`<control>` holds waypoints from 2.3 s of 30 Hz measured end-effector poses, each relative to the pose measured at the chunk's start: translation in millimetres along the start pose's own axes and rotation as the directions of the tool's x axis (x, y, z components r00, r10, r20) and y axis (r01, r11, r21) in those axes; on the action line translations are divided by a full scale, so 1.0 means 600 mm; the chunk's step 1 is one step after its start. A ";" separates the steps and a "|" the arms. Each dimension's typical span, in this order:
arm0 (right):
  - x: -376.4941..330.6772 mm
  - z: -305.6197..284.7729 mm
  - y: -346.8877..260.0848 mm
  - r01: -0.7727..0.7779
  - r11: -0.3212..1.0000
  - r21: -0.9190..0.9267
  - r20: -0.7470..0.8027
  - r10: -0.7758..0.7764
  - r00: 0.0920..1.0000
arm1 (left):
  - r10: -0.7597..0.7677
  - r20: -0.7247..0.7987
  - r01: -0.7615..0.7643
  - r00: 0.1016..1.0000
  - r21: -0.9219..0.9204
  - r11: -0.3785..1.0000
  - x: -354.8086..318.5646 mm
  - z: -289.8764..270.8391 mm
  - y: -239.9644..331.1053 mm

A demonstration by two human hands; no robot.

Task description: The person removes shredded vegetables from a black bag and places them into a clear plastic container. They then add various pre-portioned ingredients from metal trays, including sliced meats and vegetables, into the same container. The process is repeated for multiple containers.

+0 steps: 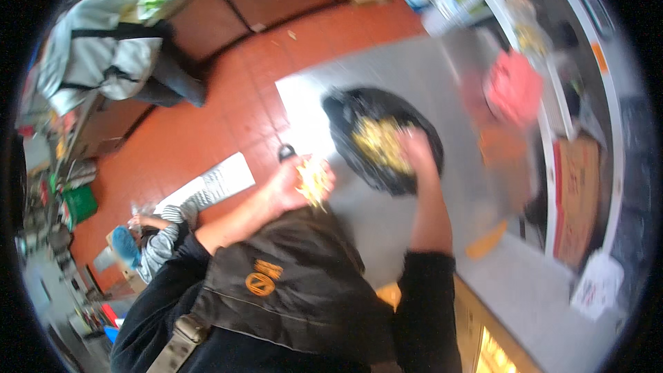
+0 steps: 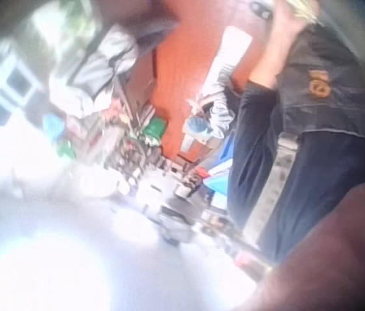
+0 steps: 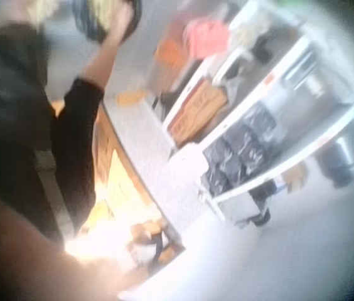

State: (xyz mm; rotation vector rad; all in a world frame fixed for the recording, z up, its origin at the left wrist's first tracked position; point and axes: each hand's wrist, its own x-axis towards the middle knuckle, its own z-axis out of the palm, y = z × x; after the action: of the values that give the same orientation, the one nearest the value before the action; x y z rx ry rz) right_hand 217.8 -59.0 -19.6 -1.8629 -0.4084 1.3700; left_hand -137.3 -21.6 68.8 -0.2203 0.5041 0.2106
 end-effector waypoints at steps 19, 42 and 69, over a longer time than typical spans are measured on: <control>-0.161 0.118 -0.200 0.034 0.990 -0.138 -0.126 -0.052 0.991 | 0.374 -0.003 -0.372 0.928 -0.100 0.923 -0.174 -0.041 0.411; 0.248 0.964 -0.673 0.016 0.999 0.038 0.664 -0.038 0.747 | 0.786 0.081 -0.731 0.613 -0.319 0.603 -0.374 0.021 1.120; 0.493 1.359 -1.028 0.166 0.964 -0.209 0.855 0.098 0.510 | 0.878 -0.479 -0.837 0.019 -0.487 -0.248 -0.462 -0.009 1.706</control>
State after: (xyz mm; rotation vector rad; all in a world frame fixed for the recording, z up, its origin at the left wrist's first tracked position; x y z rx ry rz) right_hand -304.6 854.5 139.6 -1.1687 -1.1821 2.2641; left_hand -635.4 914.3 42.6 -0.5861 0.3998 2.0173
